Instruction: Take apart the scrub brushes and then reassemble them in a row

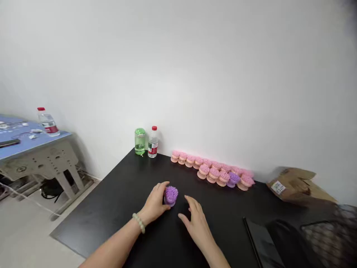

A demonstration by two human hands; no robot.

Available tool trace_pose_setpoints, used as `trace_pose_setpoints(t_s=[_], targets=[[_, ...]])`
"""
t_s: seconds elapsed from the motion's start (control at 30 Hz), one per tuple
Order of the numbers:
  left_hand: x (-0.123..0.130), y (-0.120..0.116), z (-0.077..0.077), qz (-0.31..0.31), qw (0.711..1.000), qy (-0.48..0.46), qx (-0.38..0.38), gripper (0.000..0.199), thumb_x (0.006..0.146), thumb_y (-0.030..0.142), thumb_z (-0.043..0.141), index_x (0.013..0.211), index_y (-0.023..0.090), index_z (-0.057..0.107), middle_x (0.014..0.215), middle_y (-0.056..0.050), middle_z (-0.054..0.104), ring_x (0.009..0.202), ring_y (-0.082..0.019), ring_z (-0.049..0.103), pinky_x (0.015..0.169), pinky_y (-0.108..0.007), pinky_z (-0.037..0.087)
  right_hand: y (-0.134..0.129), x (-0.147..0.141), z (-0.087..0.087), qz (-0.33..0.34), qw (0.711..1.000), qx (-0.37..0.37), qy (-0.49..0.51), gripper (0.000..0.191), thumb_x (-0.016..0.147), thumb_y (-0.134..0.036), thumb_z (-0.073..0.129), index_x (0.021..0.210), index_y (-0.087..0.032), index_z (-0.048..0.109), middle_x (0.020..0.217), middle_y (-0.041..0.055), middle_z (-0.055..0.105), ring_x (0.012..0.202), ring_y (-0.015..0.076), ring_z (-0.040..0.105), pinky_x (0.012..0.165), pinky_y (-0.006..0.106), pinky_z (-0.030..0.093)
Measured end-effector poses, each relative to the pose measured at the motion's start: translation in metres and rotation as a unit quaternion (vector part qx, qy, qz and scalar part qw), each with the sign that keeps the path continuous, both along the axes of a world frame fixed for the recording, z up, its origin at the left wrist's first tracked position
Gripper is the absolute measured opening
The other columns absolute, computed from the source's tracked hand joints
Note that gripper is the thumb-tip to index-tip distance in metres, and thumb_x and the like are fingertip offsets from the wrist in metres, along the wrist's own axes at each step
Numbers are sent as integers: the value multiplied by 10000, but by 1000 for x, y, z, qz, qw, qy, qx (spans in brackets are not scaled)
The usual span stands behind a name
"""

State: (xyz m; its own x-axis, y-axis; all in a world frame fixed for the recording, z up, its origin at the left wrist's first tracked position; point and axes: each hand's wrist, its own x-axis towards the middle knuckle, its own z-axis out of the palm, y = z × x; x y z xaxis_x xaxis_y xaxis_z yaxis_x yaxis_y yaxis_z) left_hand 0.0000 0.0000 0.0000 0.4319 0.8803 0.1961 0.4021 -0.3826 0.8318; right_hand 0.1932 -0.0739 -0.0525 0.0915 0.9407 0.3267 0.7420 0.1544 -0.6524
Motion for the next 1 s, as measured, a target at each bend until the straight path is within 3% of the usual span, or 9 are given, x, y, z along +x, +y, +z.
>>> trace_pose_setpoints(t_s=[0.13,0.23,0.3,0.37,0.5,0.6,1.0], targets=[[-6,13,-3,43,999,-26,-8,760,577,-105,521,1274,196,533,1160,-76,602,1095,-236,552,948,-377,465,-2,0,11,-13,1000,24,-10,378,831,-140,629,1207,-177,603,1205,127,642,1117,310,608,932,489,557],[-11,24,-7,94,994,-45,-20,704,564,-105,476,1208,171,543,1145,-90,595,1036,-222,557,905,-364,470,-7,-10,24,52,996,58,-35,136,865,-117,628,964,-202,667,971,76,680,979,271,628,866,428,562],[-14,29,-8,119,990,-64,-32,647,577,-86,477,1166,172,547,1126,-84,600,990,-204,566,873,-345,475,-10,-22,31,104,990,73,-64,171,878,-89,622,985,-208,682,907,60,673,931,247,621,825,378,563],[-16,32,-9,130,987,-85,-48,589,597,-61,487,1131,179,554,1103,-75,613,957,-190,580,836,-322,482,-12,-37,33,123,983,69,-119,310,861,-58,639,1132,-203,679,904,63,669,901,241,618,797,358,569],[-16,32,-11,131,981,-119,-75,518,617,-8,521,1098,174,573,1078,-72,628,935,-186,599,805,-305,487,-2,-59,27,60,957,27,-283,512,811,-137,748,1303,-226,636,917,86,672,882,278,622,787,404,582],[-16,32,-11,128,979,-134,-85,480,636,52,563,1100,172,581,1085,-79,625,945,-199,602,810,-317,485,16,-57,25,10,946,13,-325,523,802,-230,784,1305,-254,643,949,108,677,898,302,626,768,418,584],[-15,28,-3,118,973,-156,-121,453,642,200,648,1092,179,599,1093,-88,610,949,-227,607,785,-319,485,101,20,30,-134,920,-34,-367,412,927,-397,628,1296,-214,648,1103,170,655,1040,343,621,758,387,555]])
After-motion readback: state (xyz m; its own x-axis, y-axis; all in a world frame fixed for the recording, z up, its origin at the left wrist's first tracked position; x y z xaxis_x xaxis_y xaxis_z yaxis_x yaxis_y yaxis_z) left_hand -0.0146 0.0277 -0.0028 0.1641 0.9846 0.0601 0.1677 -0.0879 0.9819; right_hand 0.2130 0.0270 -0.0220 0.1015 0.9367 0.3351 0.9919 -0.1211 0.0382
